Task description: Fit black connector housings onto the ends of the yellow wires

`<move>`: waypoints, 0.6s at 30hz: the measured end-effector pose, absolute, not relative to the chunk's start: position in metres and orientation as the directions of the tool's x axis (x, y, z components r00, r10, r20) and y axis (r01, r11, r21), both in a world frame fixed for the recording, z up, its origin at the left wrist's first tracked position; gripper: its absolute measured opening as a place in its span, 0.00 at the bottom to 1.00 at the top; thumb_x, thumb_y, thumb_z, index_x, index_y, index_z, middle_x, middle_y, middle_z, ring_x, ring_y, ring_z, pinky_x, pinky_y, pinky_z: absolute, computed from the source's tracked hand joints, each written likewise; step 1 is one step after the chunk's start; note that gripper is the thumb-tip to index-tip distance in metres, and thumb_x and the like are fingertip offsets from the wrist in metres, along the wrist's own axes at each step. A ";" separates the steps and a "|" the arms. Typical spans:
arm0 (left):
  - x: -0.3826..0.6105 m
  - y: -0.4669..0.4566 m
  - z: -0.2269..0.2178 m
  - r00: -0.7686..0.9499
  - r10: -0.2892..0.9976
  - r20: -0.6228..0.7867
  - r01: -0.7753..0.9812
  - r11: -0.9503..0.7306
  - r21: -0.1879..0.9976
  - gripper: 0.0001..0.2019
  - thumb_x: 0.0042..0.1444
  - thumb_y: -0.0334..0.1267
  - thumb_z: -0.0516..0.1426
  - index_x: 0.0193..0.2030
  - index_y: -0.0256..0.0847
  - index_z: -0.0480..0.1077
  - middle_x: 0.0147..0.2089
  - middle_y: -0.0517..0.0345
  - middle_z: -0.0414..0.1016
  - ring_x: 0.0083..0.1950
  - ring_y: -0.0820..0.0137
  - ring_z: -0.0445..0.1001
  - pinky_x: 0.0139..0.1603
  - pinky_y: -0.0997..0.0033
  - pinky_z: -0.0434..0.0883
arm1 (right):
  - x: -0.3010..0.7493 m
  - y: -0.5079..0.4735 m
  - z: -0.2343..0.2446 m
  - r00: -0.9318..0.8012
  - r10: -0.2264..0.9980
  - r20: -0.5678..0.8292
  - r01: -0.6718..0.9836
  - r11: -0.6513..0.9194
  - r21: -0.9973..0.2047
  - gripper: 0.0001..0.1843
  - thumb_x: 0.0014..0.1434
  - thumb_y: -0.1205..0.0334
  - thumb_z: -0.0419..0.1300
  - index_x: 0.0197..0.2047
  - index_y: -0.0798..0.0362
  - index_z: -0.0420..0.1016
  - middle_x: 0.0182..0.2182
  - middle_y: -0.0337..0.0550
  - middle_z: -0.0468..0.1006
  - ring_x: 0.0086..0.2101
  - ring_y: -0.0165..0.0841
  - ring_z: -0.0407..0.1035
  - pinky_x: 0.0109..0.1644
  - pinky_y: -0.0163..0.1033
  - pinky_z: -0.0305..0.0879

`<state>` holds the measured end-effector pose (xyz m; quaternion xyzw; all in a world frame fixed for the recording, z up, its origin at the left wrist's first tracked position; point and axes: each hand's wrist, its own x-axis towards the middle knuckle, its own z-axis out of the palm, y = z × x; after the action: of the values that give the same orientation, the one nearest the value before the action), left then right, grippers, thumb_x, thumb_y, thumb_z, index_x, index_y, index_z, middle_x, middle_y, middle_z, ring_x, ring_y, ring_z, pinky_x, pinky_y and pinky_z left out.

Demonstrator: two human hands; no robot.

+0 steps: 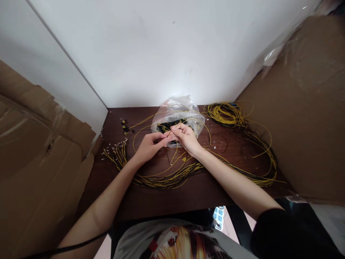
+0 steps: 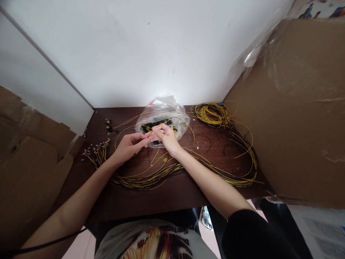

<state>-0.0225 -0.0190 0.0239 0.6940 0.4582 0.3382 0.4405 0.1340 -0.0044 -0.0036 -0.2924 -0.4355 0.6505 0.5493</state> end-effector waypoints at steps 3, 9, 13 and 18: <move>-0.023 -0.018 0.022 0.352 0.933 0.074 0.346 -0.203 0.916 0.12 0.50 0.44 0.57 0.27 0.35 0.72 0.20 0.64 0.67 0.20 0.80 0.58 0.22 0.79 0.57 | 0.134 -0.005 -0.003 -0.222 0.969 0.104 -0.450 -0.007 -0.893 0.15 0.50 0.53 0.64 0.32 0.55 0.67 0.26 0.40 0.78 0.26 0.28 0.73 0.34 0.36 0.72; -0.023 -0.018 0.022 0.353 0.932 0.077 0.333 -0.202 0.921 0.12 0.51 0.44 0.57 0.27 0.36 0.71 0.18 0.64 0.65 0.19 0.80 0.57 0.21 0.79 0.56 | 0.135 -0.007 0.000 -0.239 0.967 0.090 -0.404 -0.014 -0.914 0.16 0.48 0.56 0.65 0.38 0.55 0.71 0.28 0.41 0.79 0.27 0.27 0.72 0.37 0.36 0.72; -0.022 -0.019 0.024 0.354 0.932 0.072 0.328 -0.196 0.924 0.11 0.51 0.43 0.57 0.27 0.36 0.71 0.17 0.65 0.65 0.19 0.79 0.58 0.21 0.79 0.57 | 0.135 -0.006 -0.001 -0.236 0.966 0.102 -0.378 0.005 -0.926 0.14 0.48 0.54 0.65 0.33 0.56 0.73 0.29 0.42 0.78 0.28 0.27 0.72 0.38 0.35 0.71; -0.023 -0.019 0.023 0.350 0.935 0.064 0.334 -0.189 0.923 0.12 0.51 0.43 0.56 0.26 0.36 0.71 0.17 0.65 0.65 0.19 0.79 0.59 0.22 0.78 0.59 | 0.135 -0.005 -0.003 -0.244 0.965 0.100 -0.414 -0.010 -0.910 0.14 0.50 0.53 0.63 0.30 0.56 0.71 0.27 0.42 0.78 0.28 0.27 0.72 0.37 0.35 0.71</move>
<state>-0.0231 -0.0187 0.0234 0.6924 0.4582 0.3392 0.4423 0.1347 -0.0046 -0.0034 -0.3017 -0.4560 0.6436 0.5356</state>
